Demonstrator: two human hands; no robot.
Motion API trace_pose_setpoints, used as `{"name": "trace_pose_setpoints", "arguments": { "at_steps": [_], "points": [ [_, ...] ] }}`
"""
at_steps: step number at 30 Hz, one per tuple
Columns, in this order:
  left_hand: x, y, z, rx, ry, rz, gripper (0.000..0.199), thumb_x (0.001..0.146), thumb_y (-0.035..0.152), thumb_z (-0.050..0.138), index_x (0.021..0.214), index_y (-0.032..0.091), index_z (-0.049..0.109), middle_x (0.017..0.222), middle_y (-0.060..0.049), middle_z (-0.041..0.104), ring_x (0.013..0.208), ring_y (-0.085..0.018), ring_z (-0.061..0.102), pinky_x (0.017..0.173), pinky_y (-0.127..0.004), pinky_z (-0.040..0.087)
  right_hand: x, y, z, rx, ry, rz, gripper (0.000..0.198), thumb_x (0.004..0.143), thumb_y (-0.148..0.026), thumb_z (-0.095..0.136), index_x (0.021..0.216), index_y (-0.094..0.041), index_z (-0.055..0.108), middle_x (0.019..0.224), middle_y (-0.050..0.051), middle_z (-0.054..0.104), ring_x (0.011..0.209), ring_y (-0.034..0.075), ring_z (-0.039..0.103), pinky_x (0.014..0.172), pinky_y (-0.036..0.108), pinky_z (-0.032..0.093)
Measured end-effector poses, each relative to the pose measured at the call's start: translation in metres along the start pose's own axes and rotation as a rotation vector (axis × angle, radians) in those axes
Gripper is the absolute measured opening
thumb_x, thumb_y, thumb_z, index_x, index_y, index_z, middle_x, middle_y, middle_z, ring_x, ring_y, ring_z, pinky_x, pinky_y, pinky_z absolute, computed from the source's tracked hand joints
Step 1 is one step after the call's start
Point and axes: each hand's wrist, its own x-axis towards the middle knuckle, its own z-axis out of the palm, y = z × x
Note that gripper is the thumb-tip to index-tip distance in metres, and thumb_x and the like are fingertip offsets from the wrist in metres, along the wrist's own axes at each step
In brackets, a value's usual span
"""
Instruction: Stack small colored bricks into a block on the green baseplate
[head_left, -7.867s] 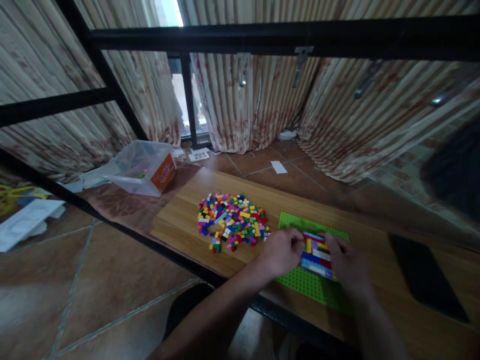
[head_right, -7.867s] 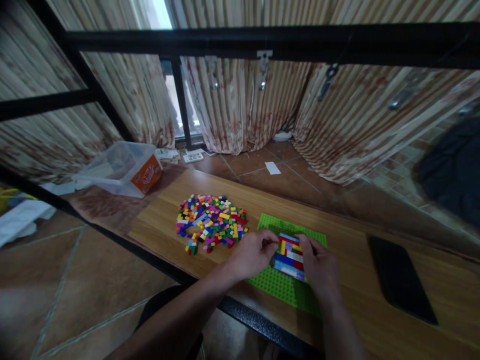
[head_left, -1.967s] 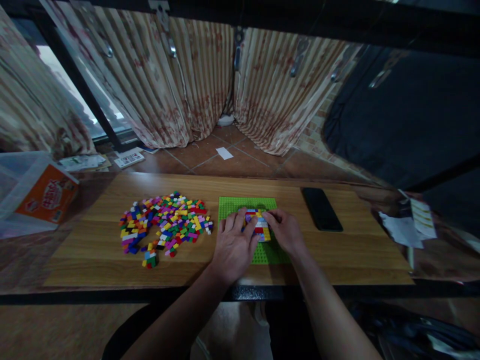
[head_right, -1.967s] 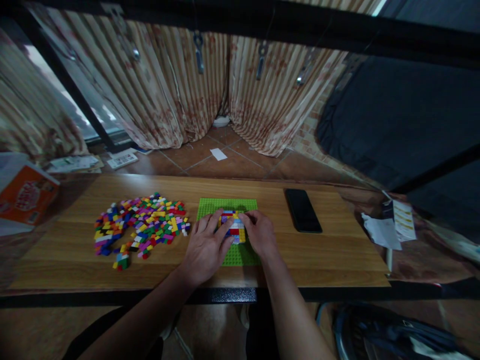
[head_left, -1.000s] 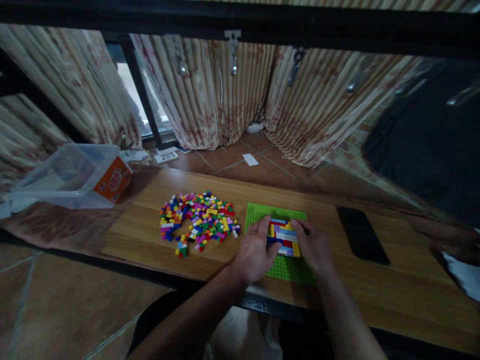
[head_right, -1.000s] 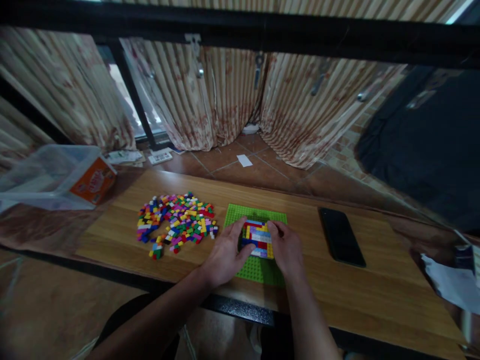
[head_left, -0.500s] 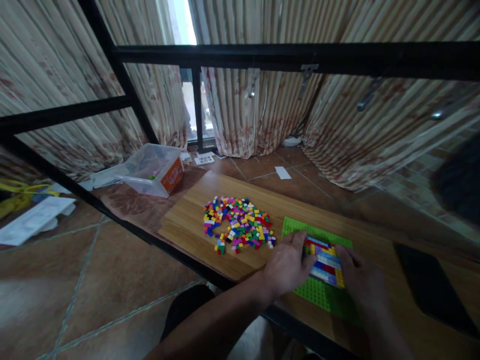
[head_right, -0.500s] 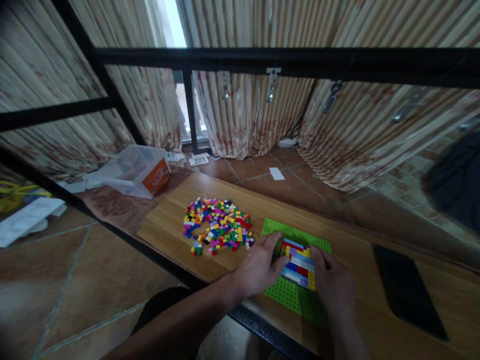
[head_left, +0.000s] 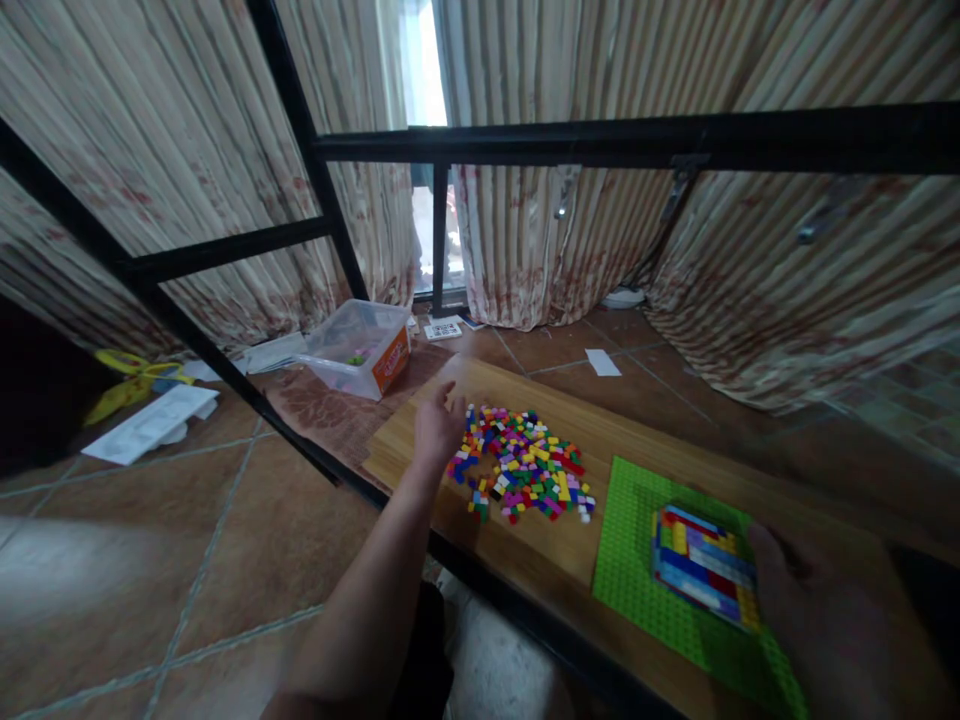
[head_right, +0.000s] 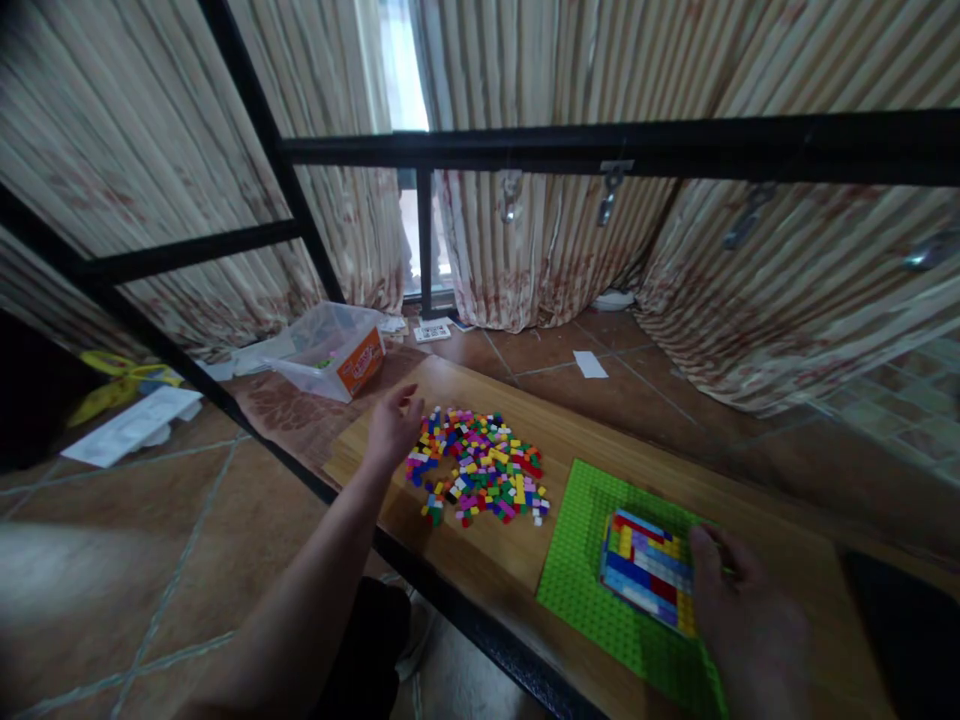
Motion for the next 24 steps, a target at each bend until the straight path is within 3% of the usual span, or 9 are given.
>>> {"name": "trace_pose_setpoints", "arguments": {
  "at_steps": [2, 4, 7, 10, 14, 24],
  "points": [
    [0.013, -0.019, -0.006, -0.007, -0.022, 0.079, 0.038, 0.09, 0.028, 0.05, 0.123, 0.011, 0.062, 0.123, -0.017, 0.066, 0.115, -0.026, 0.061, 0.1, -0.043, 0.047, 0.0, -0.001, -0.001, -0.029, -0.009, 0.006, 0.055, 0.074, -0.062, 0.039, 0.099, -0.027, 0.073, 0.079, 0.021, 0.07, 0.066, 0.035, 0.064, 0.063, 0.046, 0.044],
    [0.018, -0.032, -0.005, -0.015, -0.126, 0.217, 0.042, 0.095, 0.032, 0.043, 0.129, 0.012, 0.057, 0.131, -0.016, 0.062, 0.123, -0.025, 0.056, 0.106, -0.043, 0.042, 0.0, -0.003, -0.002, -0.019, -0.004, -0.004, 0.055, 0.073, -0.062, 0.04, 0.099, -0.027, 0.073, 0.078, 0.021, 0.07, 0.067, 0.035, 0.064, 0.062, 0.046, 0.044],
    [0.016, -0.038, 0.005, 0.029, -0.254, 0.32, 0.049, 0.099, 0.038, 0.032, 0.138, 0.013, 0.048, 0.14, -0.015, 0.055, 0.132, -0.024, 0.048, 0.111, -0.043, 0.036, -0.001, -0.005, -0.003, 0.029, 0.004, -0.021, 0.049, 0.072, -0.062, 0.043, 0.097, -0.03, 0.072, 0.077, 0.019, 0.07, 0.068, 0.036, 0.064, 0.062, 0.047, 0.043],
    [0.011, -0.035, 0.014, 0.09, -0.313, 0.35, 0.051, 0.099, 0.041, 0.03, 0.141, 0.013, 0.044, 0.143, -0.014, 0.051, 0.135, -0.024, 0.045, 0.112, -0.044, 0.035, -0.001, -0.004, 0.0, 0.049, 0.022, -0.027, 0.044, 0.071, -0.061, 0.046, 0.095, -0.033, 0.071, 0.076, 0.017, 0.07, 0.066, 0.036, 0.064, 0.062, 0.048, 0.043],
    [0.005, -0.027, 0.021, 0.118, -0.341, 0.382, 0.05, 0.099, 0.042, 0.031, 0.135, 0.013, 0.05, 0.135, -0.014, 0.059, 0.128, -0.024, 0.051, 0.11, -0.042, 0.038, 0.0, -0.001, 0.004, 0.043, 0.01, -0.058, 0.044, 0.071, -0.06, 0.047, 0.095, -0.032, 0.071, 0.08, 0.017, 0.071, 0.065, 0.035, 0.065, 0.062, 0.047, 0.043],
    [-0.01, -0.008, 0.034, -0.105, -0.306, 0.307, 0.052, 0.099, 0.046, 0.029, 0.121, 0.013, 0.062, 0.122, -0.013, 0.067, 0.117, -0.024, 0.06, 0.103, -0.036, 0.043, -0.005, -0.002, 0.004, 0.019, 0.004, -0.091, 0.052, 0.077, -0.061, 0.048, 0.107, -0.025, 0.071, 0.08, 0.016, 0.071, 0.068, 0.034, 0.066, 0.062, 0.045, 0.045]
  ]
}}
